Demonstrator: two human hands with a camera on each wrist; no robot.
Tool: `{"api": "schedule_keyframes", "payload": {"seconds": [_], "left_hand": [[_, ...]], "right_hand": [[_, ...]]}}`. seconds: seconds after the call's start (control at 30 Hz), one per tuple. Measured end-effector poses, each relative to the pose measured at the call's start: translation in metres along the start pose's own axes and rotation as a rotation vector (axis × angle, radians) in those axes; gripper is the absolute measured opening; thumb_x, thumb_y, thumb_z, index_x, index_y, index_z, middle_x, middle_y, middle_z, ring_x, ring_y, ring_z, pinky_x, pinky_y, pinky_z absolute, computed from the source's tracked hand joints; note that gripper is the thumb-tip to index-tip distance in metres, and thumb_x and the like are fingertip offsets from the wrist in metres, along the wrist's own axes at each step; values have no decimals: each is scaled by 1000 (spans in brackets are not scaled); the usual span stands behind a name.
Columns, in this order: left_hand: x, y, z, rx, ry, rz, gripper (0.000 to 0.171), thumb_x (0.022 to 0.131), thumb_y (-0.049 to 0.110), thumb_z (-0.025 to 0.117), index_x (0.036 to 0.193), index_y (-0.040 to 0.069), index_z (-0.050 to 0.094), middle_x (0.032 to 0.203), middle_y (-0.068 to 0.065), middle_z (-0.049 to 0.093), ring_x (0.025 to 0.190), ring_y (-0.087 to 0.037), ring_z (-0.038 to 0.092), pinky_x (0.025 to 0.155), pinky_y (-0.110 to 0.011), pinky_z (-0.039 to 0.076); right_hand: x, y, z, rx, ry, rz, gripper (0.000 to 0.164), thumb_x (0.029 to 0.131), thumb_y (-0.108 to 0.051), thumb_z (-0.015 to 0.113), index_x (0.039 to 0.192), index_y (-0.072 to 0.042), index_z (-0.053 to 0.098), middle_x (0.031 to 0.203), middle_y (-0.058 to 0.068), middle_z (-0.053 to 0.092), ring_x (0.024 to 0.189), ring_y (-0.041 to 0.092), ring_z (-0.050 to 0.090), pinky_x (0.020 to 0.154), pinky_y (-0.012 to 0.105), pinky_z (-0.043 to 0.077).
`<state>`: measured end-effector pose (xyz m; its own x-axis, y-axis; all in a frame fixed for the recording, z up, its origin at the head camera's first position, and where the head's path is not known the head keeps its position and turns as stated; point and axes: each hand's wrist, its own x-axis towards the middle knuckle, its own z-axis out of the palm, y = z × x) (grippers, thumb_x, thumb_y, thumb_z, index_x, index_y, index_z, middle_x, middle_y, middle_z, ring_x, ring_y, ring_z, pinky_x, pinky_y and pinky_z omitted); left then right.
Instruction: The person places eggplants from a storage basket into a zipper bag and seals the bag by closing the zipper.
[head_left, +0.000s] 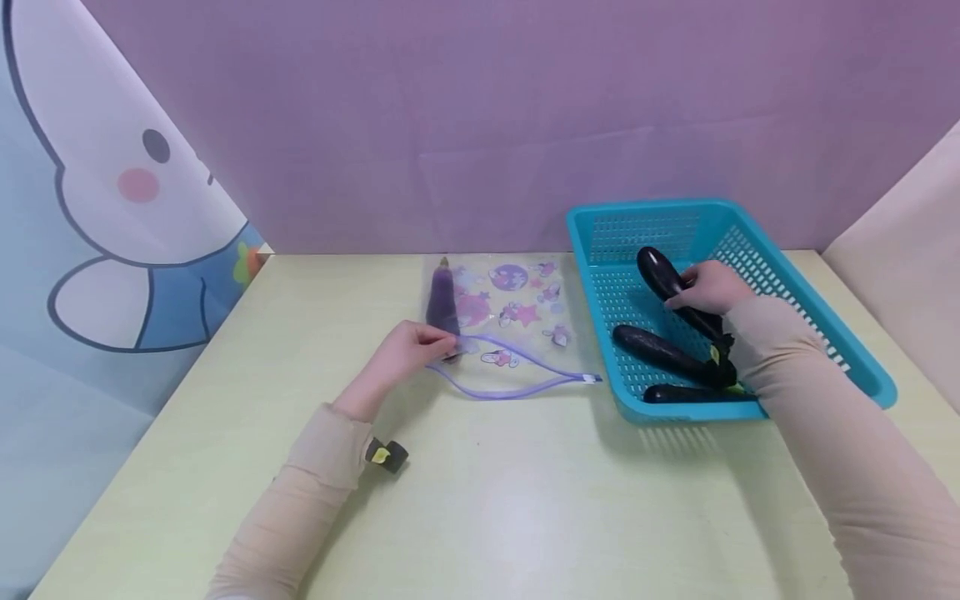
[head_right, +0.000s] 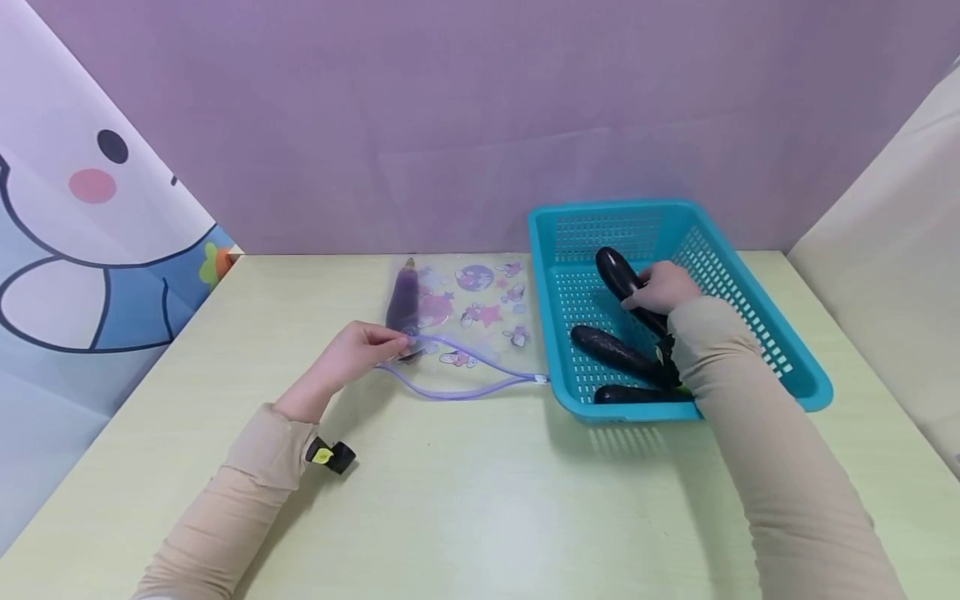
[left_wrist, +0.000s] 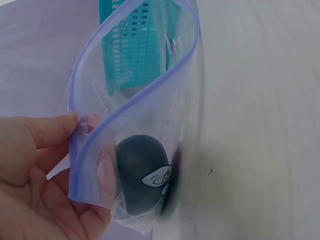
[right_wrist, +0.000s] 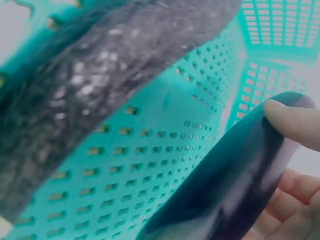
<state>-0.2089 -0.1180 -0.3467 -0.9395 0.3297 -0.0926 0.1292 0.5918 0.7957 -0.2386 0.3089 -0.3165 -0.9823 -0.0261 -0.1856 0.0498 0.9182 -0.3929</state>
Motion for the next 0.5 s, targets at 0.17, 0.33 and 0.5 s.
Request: {"api": "schedule_keyframes", "payload": {"seconds": [0.17,0.33,0.5], "left_hand": [[0,-3,0,-11,-15,-5,23,92,14,61,106,-2,68,100,-17,71,82,-21,61,69,-22,46],[0,-2,0,-13,-17,-2,24,92,15,61,107,-2,68,101,-16,71,86,-21,62,73,-23,47],[0,-1,-1,-12,-18,-3,23,92,15,61,107,-2,68,101,-16,71,87,-21,62,74,-23,47]], "right_hand": [[-2,4,-5,92,21,50,70,89,-32,61,134,16,38,121,38,50,94,44,59,74,48,51],[-5,8,-12,236,-30,108,85,91,-44,56,143,13,21,139,39,31,119,50,44,89,55,47],[-4,9,-13,421,-80,161,95,90,-50,56,147,10,9,147,37,19,129,50,32,99,57,39]]}}
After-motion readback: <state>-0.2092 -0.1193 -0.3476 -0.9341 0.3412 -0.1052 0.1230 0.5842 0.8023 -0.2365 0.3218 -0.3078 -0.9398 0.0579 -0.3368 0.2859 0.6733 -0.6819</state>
